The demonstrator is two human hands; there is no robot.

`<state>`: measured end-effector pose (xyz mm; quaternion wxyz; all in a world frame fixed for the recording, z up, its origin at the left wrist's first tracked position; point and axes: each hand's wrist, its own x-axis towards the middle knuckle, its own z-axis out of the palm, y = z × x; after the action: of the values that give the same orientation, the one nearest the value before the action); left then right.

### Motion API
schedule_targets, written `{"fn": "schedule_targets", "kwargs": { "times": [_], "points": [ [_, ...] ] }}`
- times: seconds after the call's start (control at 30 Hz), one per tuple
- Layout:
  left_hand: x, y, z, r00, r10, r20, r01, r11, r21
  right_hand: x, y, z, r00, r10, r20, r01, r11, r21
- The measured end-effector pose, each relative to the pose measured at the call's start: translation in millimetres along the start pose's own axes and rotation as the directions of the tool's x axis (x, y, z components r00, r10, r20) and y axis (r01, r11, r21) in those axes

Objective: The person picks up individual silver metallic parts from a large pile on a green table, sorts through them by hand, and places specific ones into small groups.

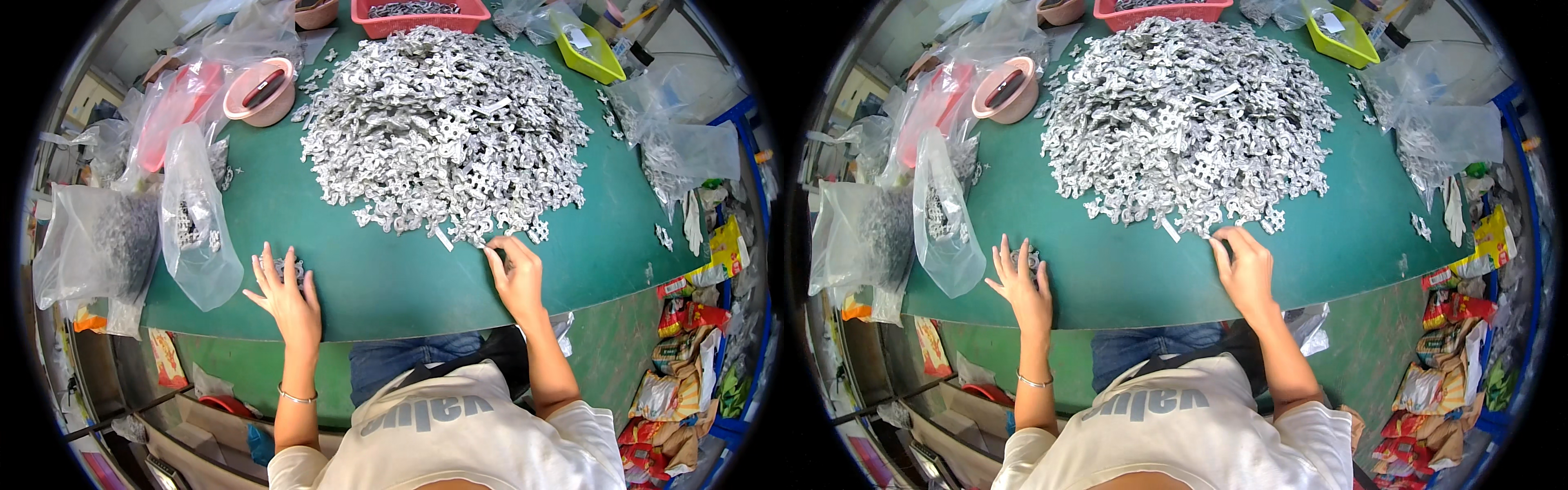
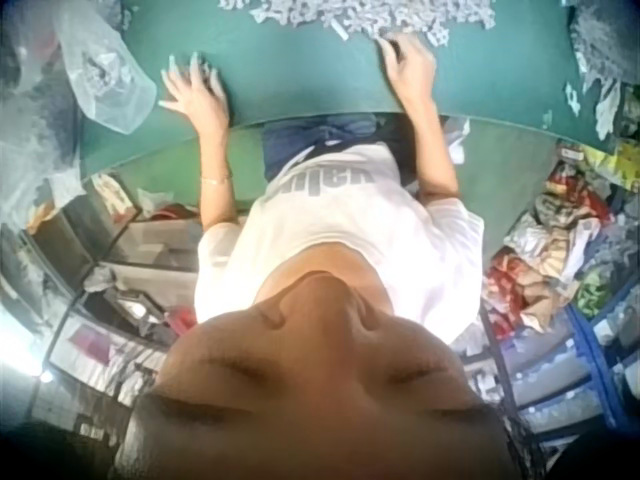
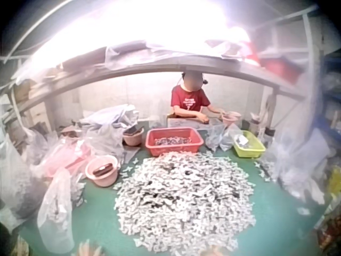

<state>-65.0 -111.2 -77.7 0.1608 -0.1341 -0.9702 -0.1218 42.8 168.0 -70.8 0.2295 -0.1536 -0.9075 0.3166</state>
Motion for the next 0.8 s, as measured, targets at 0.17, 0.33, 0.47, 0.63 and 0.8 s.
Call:
{"fn": "schedule_targets", "kwargs": {
  "times": [0.17, 0.33, 0.47, 0.63, 0.8],
  "points": [
    [-4.3, 55.9, -38.3, 0.967, 0.213, 0.141, -0.053, 0.708, -0.705, -10.6, -24.5, -11.4, 0.856, 0.375, 0.357, -0.516, 0.570, 0.639],
    [-1.7, 98.0, -42.9, 0.898, 0.356, 0.260, 0.174, 0.255, -0.951, -18.7, -48.0, -25.8, 0.775, 0.280, 0.566, -0.632, 0.330, 0.701],
    [0.0, 107.4, -40.7, 0.847, 0.444, 0.293, 0.304, 0.049, -0.951, -24.3, -52.1, -28.5, 0.777, 0.228, 0.587, -0.630, 0.283, 0.724],
    [-4.0, 111.4, -40.6, 0.847, 0.416, 0.331, 0.404, -0.097, -0.910, -27.9, -63.8, -37.6, 0.806, 0.288, 0.517, -0.592, 0.347, 0.728],
    [-7.3, 113.4, -49.0, 0.881, 0.331, 0.339, 0.415, -0.194, -0.889, -30.5, -65.6, -35.7, 0.972, 0.126, 0.200, -0.232, 0.664, 0.711]
  ]
}}
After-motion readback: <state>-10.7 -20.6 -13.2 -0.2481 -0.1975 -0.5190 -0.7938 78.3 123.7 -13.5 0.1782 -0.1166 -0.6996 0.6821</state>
